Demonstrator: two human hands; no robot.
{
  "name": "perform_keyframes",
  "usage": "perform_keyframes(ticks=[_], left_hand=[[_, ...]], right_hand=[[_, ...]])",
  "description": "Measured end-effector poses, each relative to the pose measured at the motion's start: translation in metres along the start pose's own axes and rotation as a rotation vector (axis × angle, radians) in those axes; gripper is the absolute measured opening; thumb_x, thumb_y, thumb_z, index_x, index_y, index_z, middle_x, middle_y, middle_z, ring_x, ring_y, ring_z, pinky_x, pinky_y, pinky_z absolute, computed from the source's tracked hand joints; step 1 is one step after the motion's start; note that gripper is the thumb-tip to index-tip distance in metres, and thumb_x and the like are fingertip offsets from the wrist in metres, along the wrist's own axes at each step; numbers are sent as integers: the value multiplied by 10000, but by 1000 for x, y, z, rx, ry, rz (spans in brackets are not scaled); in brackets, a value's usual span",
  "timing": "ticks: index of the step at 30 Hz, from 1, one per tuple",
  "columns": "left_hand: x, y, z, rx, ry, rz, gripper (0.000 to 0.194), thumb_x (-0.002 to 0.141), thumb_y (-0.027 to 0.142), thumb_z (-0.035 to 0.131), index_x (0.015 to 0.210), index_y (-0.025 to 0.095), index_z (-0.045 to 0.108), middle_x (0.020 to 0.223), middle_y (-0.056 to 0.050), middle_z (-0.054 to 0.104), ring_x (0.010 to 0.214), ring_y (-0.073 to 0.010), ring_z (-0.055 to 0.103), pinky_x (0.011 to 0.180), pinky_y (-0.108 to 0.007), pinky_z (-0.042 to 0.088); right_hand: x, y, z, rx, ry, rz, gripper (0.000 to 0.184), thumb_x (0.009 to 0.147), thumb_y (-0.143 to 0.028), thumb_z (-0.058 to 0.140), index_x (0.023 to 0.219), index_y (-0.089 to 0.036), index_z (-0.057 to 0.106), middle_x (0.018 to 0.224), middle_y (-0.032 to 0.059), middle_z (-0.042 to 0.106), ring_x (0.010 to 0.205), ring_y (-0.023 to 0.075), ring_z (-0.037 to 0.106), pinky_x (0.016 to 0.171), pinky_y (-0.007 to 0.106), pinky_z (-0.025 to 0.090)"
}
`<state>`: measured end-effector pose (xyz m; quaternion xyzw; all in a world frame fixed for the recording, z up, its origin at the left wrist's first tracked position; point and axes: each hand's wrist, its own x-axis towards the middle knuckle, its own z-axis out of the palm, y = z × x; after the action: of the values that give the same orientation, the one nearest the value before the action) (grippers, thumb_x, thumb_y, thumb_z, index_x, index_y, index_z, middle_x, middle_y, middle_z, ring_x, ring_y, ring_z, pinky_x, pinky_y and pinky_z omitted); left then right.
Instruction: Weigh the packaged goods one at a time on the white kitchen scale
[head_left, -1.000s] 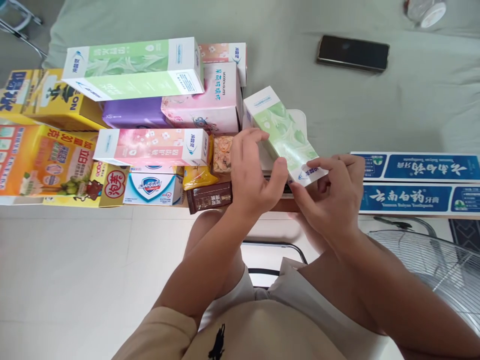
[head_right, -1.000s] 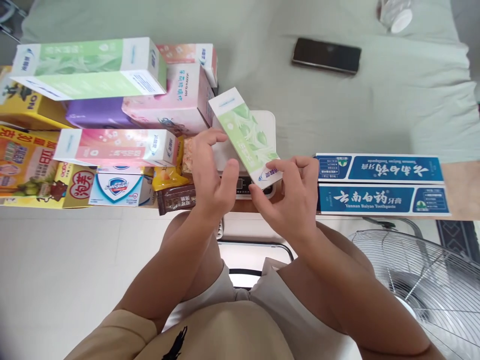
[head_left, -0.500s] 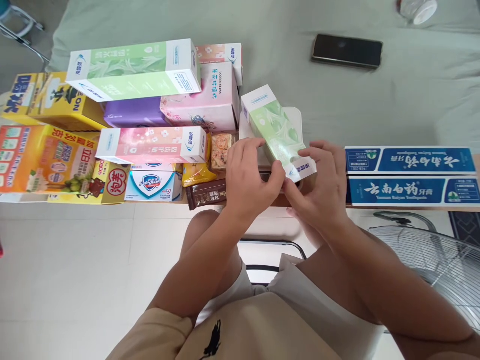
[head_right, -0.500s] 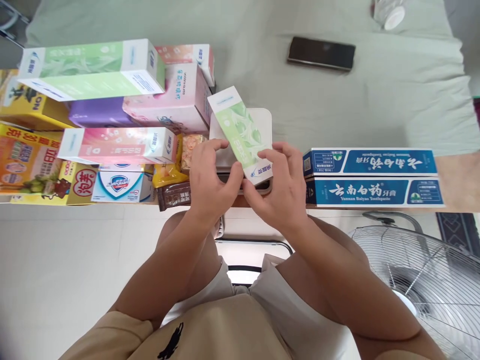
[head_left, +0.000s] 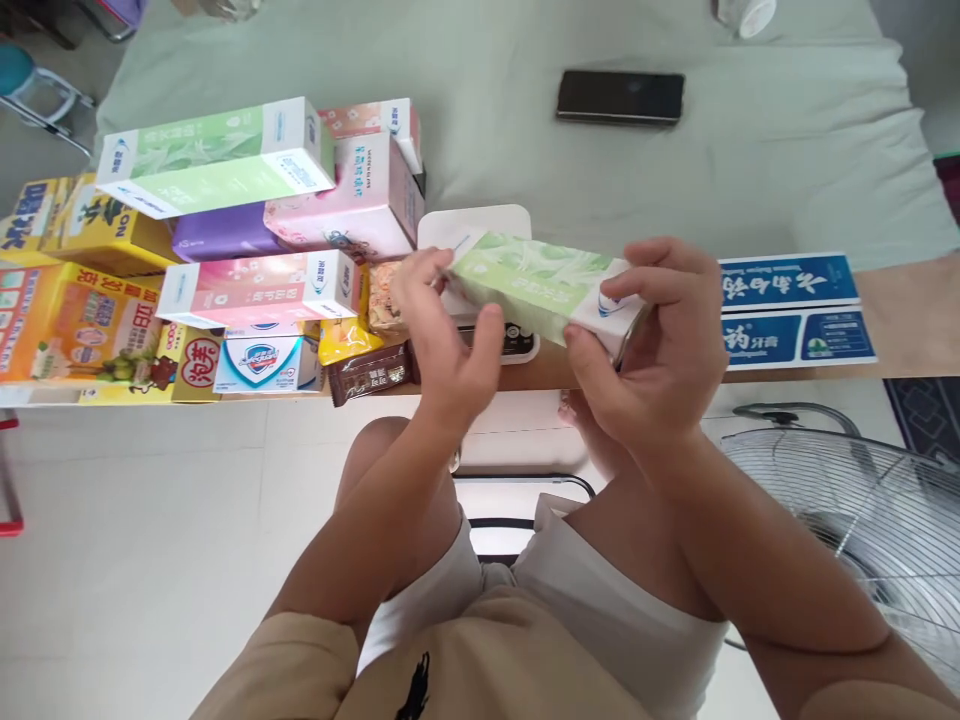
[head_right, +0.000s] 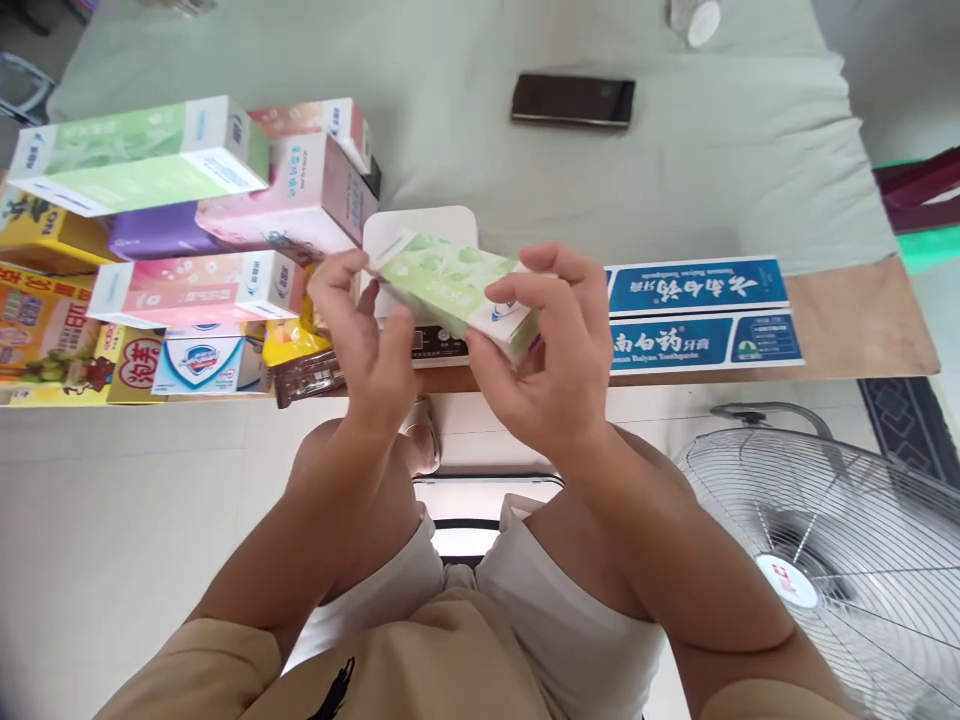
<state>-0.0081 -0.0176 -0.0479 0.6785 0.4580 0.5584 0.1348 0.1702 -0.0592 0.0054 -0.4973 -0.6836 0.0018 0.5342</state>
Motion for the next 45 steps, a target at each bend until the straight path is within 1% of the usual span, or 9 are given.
perform_keyframes(ticks=[4,10,14,16,19,23,31,37,45], left_hand=[[11,-13,11,-116,1,-173,671,943,808,508,1486,436,374,1606,-78,461,1549,-318,465,1242,-559,475],[38,9,20,-419,-540,-337,773,784,714,811,1415,342,565,1465,-90,674,1394,-342,629,1132,-507,583],[43,25,23,-357,-713,-394,875,691,551,952,1451,299,598,1361,-109,746,1230,-345,717,1083,-536,602],[46,31,25,-343,-703,-418,876,685,551,959,1444,290,608,1285,-101,778,1188,-351,735,1088,-576,590],[61,38,33,-310,-545,-355,866,642,560,983,1385,275,640,1329,-67,747,1309,-370,673,1180,-596,524],[94,35,61,-154,-443,-228,663,677,450,982,1241,254,694,1243,-30,736,1282,-342,635,1201,-564,489],[109,23,129,114,-703,-282,495,661,232,884,1129,206,726,1167,-82,734,1181,-346,685,1100,-528,538],[113,41,131,81,-800,-446,234,918,271,662,1132,205,728,1285,-84,736,1254,-300,688,1115,-474,556],[107,37,132,40,-966,-382,466,888,200,639,1349,218,707,1389,-53,719,1270,-298,695,1184,-493,533]], right_hand=[[4,28,-20,42,70,29,162,960,-361,593,1095,-311,518,1077,70,597,1218,300,671,1023,575,581],[11,80,-36,313,294,29,337,922,-577,641,1135,-320,590,1086,56,481,1262,320,632,989,543,584],[14,93,-44,330,280,100,380,934,-609,607,1174,-316,582,1165,67,545,1299,314,621,1002,530,583],[15,97,-48,294,282,138,361,970,-594,569,1216,-329,584,1274,73,565,1373,327,590,1102,577,531],[13,106,-52,228,342,161,372,998,-531,541,1318,-350,600,1400,63,540,1495,354,501,1220,631,429],[6,114,-51,99,260,270,488,1001,-378,537,1488,-372,507,1542,67,523,1511,320,502,1301,623,368],[3,113,-54,-236,116,412,451,989,-365,558,1436,-334,503,1465,125,585,1415,358,573,1181,726,447],[9,101,-49,-310,-90,635,431,939,-353,569,1368,-315,551,1616,165,479,1575,422,385,1244,829,241],[16,101,-52,-385,-229,686,472,922,-383,554,1388,-307,547,1654,145,476,1591,363,403,1289,747,258]])
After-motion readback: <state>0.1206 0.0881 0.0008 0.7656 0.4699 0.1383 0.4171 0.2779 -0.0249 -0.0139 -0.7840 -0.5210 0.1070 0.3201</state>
